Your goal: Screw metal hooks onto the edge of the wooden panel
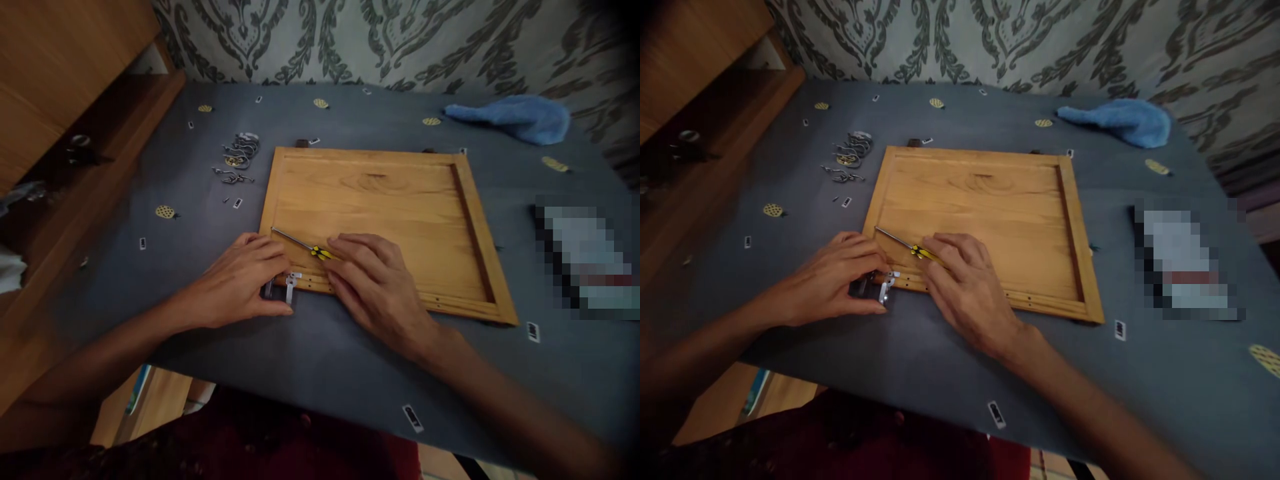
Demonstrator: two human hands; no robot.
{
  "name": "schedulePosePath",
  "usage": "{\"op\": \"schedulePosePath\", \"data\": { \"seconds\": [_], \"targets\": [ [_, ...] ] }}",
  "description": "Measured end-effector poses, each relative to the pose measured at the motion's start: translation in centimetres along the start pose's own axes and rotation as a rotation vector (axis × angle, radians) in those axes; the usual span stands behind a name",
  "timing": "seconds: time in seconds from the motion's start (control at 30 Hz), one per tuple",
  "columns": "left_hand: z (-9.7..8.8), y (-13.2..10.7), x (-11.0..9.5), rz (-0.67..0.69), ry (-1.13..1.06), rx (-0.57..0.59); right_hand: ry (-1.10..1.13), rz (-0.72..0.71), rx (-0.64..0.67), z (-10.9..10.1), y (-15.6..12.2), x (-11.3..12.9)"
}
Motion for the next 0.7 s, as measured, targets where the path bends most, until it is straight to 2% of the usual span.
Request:
{"op": "schedulePosePath", "data": {
  "seconds": [0.13, 0.23, 0.37, 0.7],
  "targets": [
    [0.0, -0.1, 0.0, 0.016, 0.010, -0.008, 0.035, -0.081, 0.042, 0.5, -1.0, 2.1],
    [0.0, -0.1, 0.0, 0.023, 0.017, -0.014, 0.011, -0.078, 0.083, 1.0, -1.6, 3.0],
    [-0.1, 0.0, 0.0, 0.018, 0.007, 0.000, -0.020, -0.046, 0.116, 1.4, -1.8, 3.0],
    [-0.2, 0.0, -0.2, 0.015, 0.007, 0.010, -0.103, -0.076, 0.184, 2.0, -2.0, 3.3]
  ]
}}
Point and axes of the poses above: each hand's wrist, its own y-axis towards the middle knuckle, its own z-axis out of the palm, x = y × z, the point moved 2 cm from there along y, towards the middle knuckle, and after that the axes turned 12 degrees about z, right-handed, at the moved point
